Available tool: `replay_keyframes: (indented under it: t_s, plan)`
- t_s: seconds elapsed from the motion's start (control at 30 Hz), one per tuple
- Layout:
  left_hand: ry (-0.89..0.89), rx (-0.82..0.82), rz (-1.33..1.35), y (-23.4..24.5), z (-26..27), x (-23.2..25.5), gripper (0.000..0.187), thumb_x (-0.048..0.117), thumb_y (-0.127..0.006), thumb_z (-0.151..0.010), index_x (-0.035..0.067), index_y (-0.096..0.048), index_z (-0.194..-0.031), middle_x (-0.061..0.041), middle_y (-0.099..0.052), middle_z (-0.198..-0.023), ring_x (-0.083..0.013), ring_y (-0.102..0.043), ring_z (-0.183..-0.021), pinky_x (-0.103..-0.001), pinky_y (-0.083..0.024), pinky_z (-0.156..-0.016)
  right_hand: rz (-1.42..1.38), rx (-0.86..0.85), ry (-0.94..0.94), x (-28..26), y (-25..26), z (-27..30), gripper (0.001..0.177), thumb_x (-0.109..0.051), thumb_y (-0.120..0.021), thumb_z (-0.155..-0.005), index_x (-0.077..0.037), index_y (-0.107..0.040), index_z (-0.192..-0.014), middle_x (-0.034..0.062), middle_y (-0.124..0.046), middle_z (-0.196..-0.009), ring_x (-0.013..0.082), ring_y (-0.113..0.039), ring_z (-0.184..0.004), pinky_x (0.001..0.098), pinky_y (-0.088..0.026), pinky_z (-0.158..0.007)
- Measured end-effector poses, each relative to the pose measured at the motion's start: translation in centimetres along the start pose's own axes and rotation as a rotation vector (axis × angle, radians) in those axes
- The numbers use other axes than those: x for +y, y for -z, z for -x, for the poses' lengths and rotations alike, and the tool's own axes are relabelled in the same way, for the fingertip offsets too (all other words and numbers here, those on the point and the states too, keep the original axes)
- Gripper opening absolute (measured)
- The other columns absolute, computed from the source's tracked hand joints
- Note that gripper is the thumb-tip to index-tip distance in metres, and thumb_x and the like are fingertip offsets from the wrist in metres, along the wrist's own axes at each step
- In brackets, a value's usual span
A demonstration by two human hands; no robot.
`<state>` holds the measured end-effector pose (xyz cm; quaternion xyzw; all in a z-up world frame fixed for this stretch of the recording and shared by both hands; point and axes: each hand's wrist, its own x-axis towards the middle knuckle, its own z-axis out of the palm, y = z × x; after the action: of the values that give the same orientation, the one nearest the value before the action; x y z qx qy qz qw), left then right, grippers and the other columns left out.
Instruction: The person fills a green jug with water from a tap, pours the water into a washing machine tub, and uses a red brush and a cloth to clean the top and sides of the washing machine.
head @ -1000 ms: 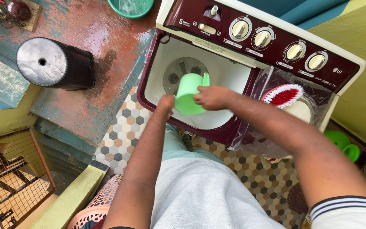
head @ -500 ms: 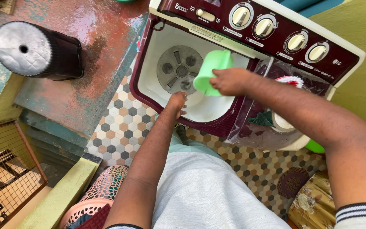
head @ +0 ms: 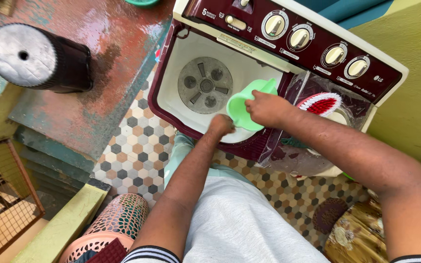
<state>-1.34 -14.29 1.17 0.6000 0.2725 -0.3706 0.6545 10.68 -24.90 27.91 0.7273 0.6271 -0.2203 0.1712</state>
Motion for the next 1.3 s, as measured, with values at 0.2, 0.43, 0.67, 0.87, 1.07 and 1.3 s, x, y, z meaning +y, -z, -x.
replay_keyframes:
  t_s: [0.2,0.43,0.67,0.87,1.07,1.3]
  plan:
    - [-0.148,0.377,0.060,9.7,1.4,3.6,0.012,-0.006,-0.066,-0.085,0.001,-0.076,-0.088,-0.012,-0.075,-0.082,-0.0193,-0.072,-0.059,-0.031,-0.061,-0.050,-0.081,0.013,-0.145,-0.1,3.3,1.0,0.014,-0.010,-0.068,-0.076,-0.017,-0.079,-0.080,-0.0013,-0.070,-0.094,0.0231,-0.061,-0.102,0.0363,-0.051,-0.086]
    - [-0.065,0.266,0.529,14.5,1.0,4.0,0.021,0.009,-0.060,-0.092,0.007,-0.065,-0.112,-0.003,-0.066,-0.086,-0.0161,-0.065,-0.071,-0.035,-0.060,-0.066,-0.334,-0.035,-0.106,-0.9,7.1,-4.9,0.025,-0.011,-0.067,-0.081,-0.024,-0.080,-0.097,0.0038,-0.077,-0.092,0.0255,-0.069,-0.096,0.0452,-0.050,-0.089]
    - [-0.254,-0.006,0.424,12.4,-1.8,5.3,0.035,0.018,-0.059,-0.095,0.001,-0.066,-0.126,-0.011,-0.071,-0.105,-0.0214,-0.067,-0.089,-0.039,-0.057,-0.074,-0.402,-0.034,-0.242,-1.6,13.3,-7.1,0.025,-0.014,-0.064,-0.084,-0.020,-0.078,-0.104,0.0103,-0.076,-0.101,0.0339,-0.072,-0.095,0.0486,-0.057,-0.081]
    - [-0.343,-0.106,0.511,9.7,-0.7,7.9,0.037,0.031,-0.057,-0.101,0.005,-0.065,-0.127,-0.011,-0.072,-0.112,-0.0213,-0.071,-0.096,-0.040,-0.057,-0.075,-0.418,-0.039,-0.375,-0.5,16.3,-4.1,0.025,-0.021,-0.065,-0.085,-0.019,-0.077,-0.108,0.0100,-0.076,-0.104,0.0331,-0.072,-0.098,0.0484,-0.057,-0.081]
    - [-0.501,0.251,-0.782,7.8,1.2,12.5,0.032,0.021,-0.070,-0.082,0.005,-0.074,-0.109,-0.023,-0.075,-0.108,-0.0323,-0.071,-0.101,-0.041,-0.056,-0.088,-0.484,0.065,-0.586,1.5,15.8,1.3,0.027,-0.020,-0.063,-0.087,-0.020,-0.076,-0.110,0.0096,-0.076,-0.104,0.0312,-0.073,-0.097,0.0480,-0.057,-0.081]
    - [-0.256,0.229,-0.521,7.1,10.6,19.6,0.025,0.030,-0.061,-0.100,0.021,-0.074,-0.118,-0.014,-0.077,-0.116,-0.0256,-0.073,-0.096,-0.037,-0.056,-0.082,-0.572,0.257,-0.863,2.3,13.5,6.1,0.025,-0.019,-0.062,-0.085,-0.020,-0.074,-0.107,0.0110,-0.075,-0.102,0.0332,-0.071,-0.098,0.0489,-0.055,-0.083]
